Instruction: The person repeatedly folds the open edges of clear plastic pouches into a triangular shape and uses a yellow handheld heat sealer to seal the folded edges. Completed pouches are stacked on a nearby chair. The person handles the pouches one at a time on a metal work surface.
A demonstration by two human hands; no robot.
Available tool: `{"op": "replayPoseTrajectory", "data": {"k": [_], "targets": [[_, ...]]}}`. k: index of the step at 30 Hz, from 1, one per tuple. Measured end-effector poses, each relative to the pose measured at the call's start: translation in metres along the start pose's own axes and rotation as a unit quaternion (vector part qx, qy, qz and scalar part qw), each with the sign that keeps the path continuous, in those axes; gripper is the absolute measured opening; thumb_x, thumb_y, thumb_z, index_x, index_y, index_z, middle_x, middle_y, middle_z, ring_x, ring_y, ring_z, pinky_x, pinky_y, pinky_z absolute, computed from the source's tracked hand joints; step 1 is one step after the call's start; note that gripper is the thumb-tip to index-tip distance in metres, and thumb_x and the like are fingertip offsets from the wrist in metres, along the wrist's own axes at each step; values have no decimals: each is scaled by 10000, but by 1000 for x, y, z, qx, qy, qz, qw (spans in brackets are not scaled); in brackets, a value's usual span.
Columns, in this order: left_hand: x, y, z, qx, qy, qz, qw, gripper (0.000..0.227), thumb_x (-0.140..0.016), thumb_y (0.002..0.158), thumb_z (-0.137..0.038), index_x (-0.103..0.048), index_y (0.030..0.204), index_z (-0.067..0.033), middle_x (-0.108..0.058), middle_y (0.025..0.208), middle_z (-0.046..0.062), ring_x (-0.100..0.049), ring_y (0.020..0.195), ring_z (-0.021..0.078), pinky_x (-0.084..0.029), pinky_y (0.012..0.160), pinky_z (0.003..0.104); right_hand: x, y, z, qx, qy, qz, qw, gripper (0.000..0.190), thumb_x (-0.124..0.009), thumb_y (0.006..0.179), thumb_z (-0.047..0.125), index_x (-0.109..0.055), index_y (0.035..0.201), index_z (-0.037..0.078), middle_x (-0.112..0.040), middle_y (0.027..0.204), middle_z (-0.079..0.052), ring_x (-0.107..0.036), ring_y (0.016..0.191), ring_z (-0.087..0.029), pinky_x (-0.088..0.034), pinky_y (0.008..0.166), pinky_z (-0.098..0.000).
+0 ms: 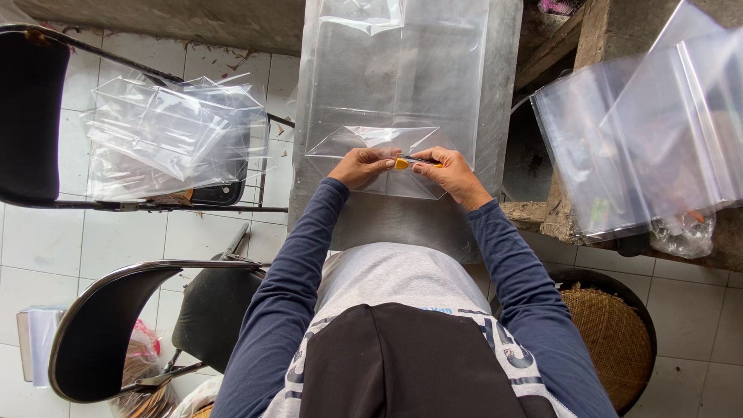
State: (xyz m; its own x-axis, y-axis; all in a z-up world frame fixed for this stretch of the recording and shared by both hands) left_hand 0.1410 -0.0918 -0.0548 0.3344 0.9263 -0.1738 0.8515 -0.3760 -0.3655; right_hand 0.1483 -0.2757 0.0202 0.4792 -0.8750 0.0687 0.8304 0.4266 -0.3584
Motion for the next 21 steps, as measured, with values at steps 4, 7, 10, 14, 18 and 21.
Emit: {"op": "replayPoseTrajectory", "data": {"k": [4, 7, 10, 14, 18, 21], "targets": [[3, -1, 6, 22, 1, -18, 1000, 323, -749, 950, -231, -768, 1255, -125, -768, 980, 31, -596, 800, 106, -543, 777, 269, -6, 6, 0, 20, 4, -3, 1000, 263, -752, 920, 153, -724, 1137, 8, -708, 1031, -49, -651, 924, -89, -546, 820, -202], [3, 0, 2, -17, 5, -11, 1000, 277, -731, 944, -221, -764, 1206, -136, -791, 1015, -8, -678, 886, 65, -557, 848, 225, -6, 7, -2, 24, -4, -5, 1000, 240, -745, 929, 156, -729, 1123, 15, -690, 1021, -31, -626, 898, -84, -533, 795, -205], [3, 0, -2, -17, 22, 2, 1000, 324, -735, 947, -244, -757, 1245, -119, -787, 1017, 12, -654, 857, 70, -555, 832, 230, -6, 5, -3, 47, -8, -12, 999, 214, -743, 938, 157, -732, 1102, 20, -667, 1014, -16, -610, 888, -84, -524, 789, -210], [-1, 0, -10, -8, 53, 54, 997, 347, -782, 902, -257, -710, 1183, -67, -765, 983, 25, -689, 895, 73, -532, 861, 221, -8, 4, -3, 80, -20, -33, 996, 193, -750, 936, 167, -738, 1064, 23, -648, 1015, -9, -616, 920, -88, -524, 832, -225], [-1, 2, -12, -11, 99, 51, 994, 272, -816, 885, -255, -706, 1006, -36, -735, 881, 23, -661, 814, 92, -544, 794, 255, -10, 2, -5, 89, -22, -59, 994, 177, -762, 940, 172, -740, 1017, 15, -627, 1011, -13, -598, 906, -101, -519, 826, -247], [-5, 2, -11, -8, 67, 61, 996, 292, -834, 905, -245, -686, 984, -6, -716, 875, 32, -625, 804, 118, -533, 785, 289, -11, 0, -5, 83, -50, -56, 994, 186, -762, 936, 185, -762, 1033, 27, -633, 980, -19, -603, 904, -110, -525, 831, -245]]}}
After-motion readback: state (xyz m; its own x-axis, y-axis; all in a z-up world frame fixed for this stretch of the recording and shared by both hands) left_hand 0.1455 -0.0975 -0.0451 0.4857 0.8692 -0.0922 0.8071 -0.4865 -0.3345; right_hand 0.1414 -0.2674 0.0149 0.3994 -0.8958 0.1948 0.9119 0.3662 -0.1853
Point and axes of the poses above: each hand's wrist, its own y-axis towards the middle knuckle, its own x-axis out of the back of the hand, z = x × y, the point moved 9 cm from there along y, towards the middle knuckle
